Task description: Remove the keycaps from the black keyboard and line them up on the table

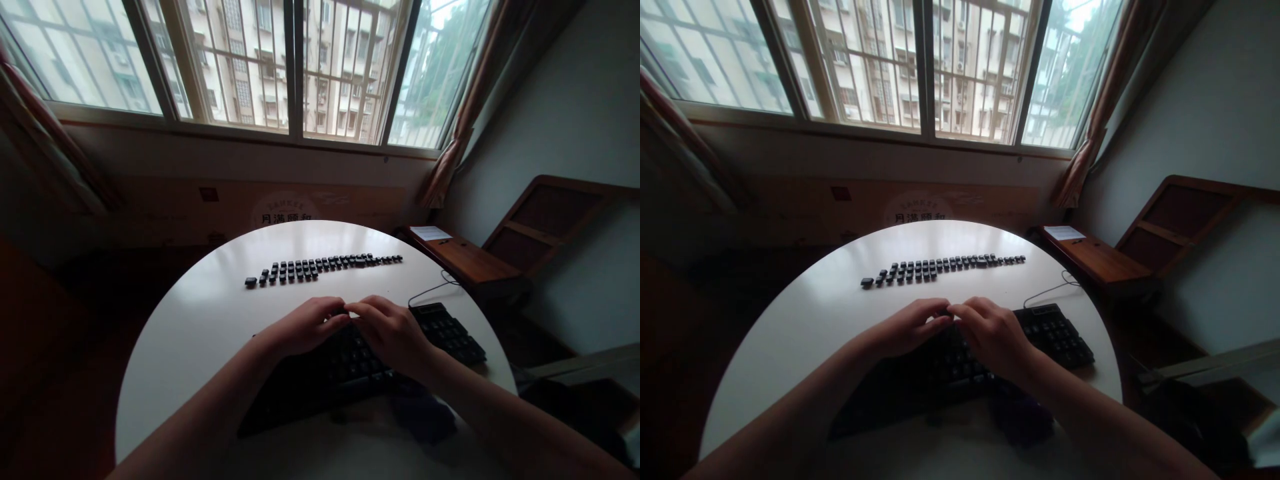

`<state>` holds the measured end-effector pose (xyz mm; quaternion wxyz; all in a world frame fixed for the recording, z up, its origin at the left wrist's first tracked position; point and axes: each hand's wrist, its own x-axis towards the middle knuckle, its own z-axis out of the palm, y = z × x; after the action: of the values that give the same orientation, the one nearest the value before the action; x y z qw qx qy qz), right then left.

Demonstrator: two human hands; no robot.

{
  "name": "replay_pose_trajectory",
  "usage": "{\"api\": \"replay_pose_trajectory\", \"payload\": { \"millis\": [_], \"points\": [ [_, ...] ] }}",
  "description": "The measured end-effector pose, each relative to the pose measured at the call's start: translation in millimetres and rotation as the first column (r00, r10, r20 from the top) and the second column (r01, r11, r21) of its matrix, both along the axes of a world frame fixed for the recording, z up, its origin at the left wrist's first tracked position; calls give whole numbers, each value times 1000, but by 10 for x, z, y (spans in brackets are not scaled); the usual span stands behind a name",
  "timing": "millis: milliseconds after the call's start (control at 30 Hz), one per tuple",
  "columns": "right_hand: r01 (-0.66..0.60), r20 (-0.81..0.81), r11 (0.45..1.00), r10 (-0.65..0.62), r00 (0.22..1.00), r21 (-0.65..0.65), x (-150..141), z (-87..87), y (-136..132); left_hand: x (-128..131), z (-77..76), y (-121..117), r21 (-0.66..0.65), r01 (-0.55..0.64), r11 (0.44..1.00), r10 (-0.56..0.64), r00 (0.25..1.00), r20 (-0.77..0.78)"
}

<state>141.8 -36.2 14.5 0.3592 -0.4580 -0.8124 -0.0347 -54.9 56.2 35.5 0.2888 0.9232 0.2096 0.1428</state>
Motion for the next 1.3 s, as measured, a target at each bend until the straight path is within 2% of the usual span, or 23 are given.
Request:
{"api": "replay_pose_trajectory", "payload": {
  "millis": [133,267,333,433,500,567,633,733,967,1300],
  "points": [
    [-14,-23,1000,13,1000,-21,-33,-29,63,9,-5,-10,12,-14,1000,14,999,30],
    [-29,-48,998,26,998,-54,-24,78,138,-3,-16,-1,29,-35,999,34,998,44],
    [6,-65,997,-11,998,-81,31,145,261,-19,-23,24,37,-114,993,113,993,37],
    [146,-61,980,-155,986,-137,154,189,632,-54,-45,84,102,-301,948,307,950,-52],
    [209,14,948,-212,977,-240,212,155,964,-77,-70,120,156,-347,925,369,918,-144],
    [261,110,905,-238,965,-337,218,81,1292,-93,-101,142,173,-333,927,365,905,-217],
    [282,160,881,-238,958,-379,173,-8,1558,-99,-133,151,168,-308,936,344,902,-263],
    [303,204,863,-238,950,-405,65,-113,1802,-102,-168,153,168,-278,946,319,893,-317],
    [344,280,839,-240,929,-422,-86,-181,1911,-116,-166,143,163,-267,950,309,884,-350],
    [355,327,858,-237,915,-372,-132,-132,1823,-117,-179,150,170,-253,952,297,899,-323]
  ]
}}
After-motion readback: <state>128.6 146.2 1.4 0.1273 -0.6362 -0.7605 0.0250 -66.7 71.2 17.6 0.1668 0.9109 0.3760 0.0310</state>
